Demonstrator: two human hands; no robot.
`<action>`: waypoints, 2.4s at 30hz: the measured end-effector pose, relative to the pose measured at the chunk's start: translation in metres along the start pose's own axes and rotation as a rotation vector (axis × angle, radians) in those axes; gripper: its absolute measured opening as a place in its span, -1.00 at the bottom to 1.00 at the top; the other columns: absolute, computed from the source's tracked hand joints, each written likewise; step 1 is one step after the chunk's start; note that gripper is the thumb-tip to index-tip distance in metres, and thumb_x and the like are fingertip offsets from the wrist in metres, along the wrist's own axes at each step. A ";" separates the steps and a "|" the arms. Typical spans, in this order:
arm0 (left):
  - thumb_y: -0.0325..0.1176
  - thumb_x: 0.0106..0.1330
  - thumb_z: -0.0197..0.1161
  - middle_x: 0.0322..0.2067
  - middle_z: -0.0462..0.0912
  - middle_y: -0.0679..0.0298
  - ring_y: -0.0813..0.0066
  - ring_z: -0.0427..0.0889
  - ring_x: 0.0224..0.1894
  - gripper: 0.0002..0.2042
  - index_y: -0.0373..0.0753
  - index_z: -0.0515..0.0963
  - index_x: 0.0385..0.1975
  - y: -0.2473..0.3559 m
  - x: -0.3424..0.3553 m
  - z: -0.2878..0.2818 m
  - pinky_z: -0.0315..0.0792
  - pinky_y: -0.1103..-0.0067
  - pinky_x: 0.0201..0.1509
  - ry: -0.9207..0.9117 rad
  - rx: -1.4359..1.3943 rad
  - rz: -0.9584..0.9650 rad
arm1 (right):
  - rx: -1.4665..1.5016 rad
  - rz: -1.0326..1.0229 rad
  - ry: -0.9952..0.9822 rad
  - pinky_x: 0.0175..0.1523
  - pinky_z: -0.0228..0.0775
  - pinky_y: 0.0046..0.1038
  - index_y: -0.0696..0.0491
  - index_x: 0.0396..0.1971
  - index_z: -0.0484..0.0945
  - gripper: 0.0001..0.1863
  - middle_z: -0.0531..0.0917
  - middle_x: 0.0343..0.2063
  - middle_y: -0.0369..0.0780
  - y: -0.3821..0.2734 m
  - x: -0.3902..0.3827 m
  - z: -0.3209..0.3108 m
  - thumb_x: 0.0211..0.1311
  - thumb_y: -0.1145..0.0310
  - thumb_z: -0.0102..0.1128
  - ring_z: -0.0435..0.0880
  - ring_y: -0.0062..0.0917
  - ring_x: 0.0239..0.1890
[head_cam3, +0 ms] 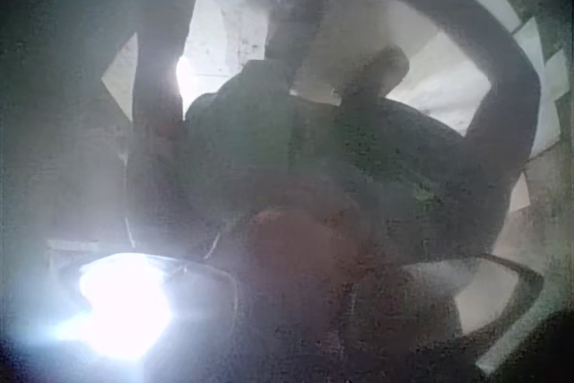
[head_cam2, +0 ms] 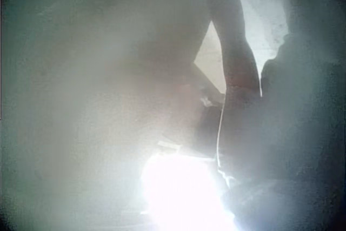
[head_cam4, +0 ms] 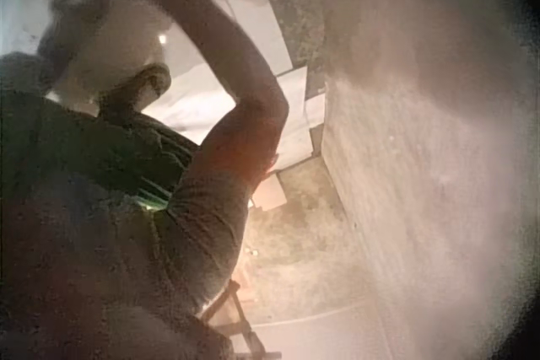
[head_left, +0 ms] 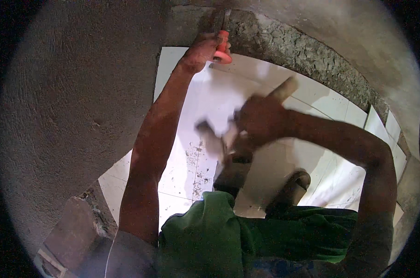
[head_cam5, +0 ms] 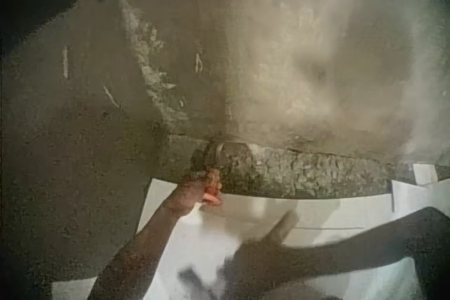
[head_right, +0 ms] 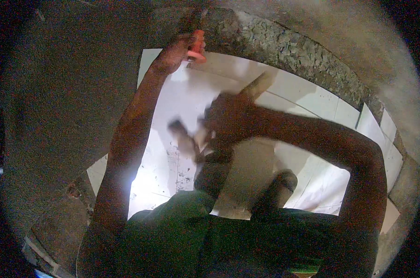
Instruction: The person positions and secures a small white tile into a narrow gap between larger tiles and a concrete wall by hand and using a hammer and a chisel.
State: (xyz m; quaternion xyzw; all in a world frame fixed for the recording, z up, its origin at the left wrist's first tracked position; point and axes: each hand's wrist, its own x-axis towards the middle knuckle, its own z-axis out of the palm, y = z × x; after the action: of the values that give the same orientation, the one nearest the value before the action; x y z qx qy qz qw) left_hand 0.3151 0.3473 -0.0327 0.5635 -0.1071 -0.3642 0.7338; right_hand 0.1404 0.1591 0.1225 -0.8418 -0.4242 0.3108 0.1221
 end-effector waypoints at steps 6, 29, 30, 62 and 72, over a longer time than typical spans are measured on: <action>0.21 0.28 0.33 -0.04 0.66 0.24 0.39 0.66 -0.01 -0.31 -0.23 0.46 0.21 -0.037 -0.008 -0.042 0.56 0.35 0.12 -0.177 -0.179 0.339 | 0.011 0.076 0.259 -0.22 0.59 -0.17 0.04 -0.28 0.67 -0.63 0.73 -0.36 -0.13 0.029 0.029 -0.010 0.22 0.00 0.32 0.75 -0.21 -0.33; 0.03 0.36 0.34 -0.15 0.69 0.27 0.43 0.68 -0.07 -0.51 -0.25 0.55 0.06 0.017 0.013 -0.012 0.57 0.40 0.06 0.006 0.091 0.137 | -0.009 0.267 0.410 -0.28 0.58 -0.10 0.05 -0.18 0.65 -0.58 0.68 -0.52 -0.06 0.062 0.032 0.009 0.10 0.03 0.36 0.71 -0.18 -0.46; 0.00 0.37 0.35 -0.15 0.69 0.27 0.43 0.68 -0.07 -0.53 -0.24 0.55 0.06 0.021 0.015 -0.013 0.57 0.40 0.07 0.009 0.092 0.079 | -0.002 0.190 0.413 -0.28 0.56 -0.10 0.08 -0.20 0.65 -0.57 0.68 -0.52 -0.05 0.063 0.034 0.017 0.11 0.03 0.34 0.71 -0.18 -0.45; 0.04 0.40 0.25 -0.25 0.69 0.29 0.45 0.68 -0.15 -0.60 -0.22 0.62 -0.11 0.017 0.021 -0.028 0.58 0.43 -0.08 0.030 0.207 0.170 | -0.215 -0.039 -0.114 -0.01 0.49 0.09 -0.01 -0.23 0.73 -0.22 0.72 -0.26 0.02 0.032 0.027 0.008 -0.29 -0.42 0.46 0.69 -0.08 -0.24; 0.04 0.39 0.27 -0.09 0.69 0.24 0.41 0.66 -0.03 -0.51 -0.28 0.57 0.06 -0.006 0.036 -0.026 0.57 0.39 0.05 -0.032 0.101 0.131 | -0.180 -0.185 0.029 -0.04 0.46 0.06 -0.05 -0.09 0.67 -0.42 0.72 -0.24 -0.11 0.021 0.004 0.023 0.13 -0.25 0.23 0.70 -0.17 -0.21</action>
State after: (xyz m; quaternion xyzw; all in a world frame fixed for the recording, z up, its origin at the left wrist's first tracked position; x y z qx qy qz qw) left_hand 0.3536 0.3425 -0.0559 0.5859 -0.1736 -0.3183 0.7247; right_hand 0.1411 0.1476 0.0932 -0.8111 -0.5242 0.2466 0.0804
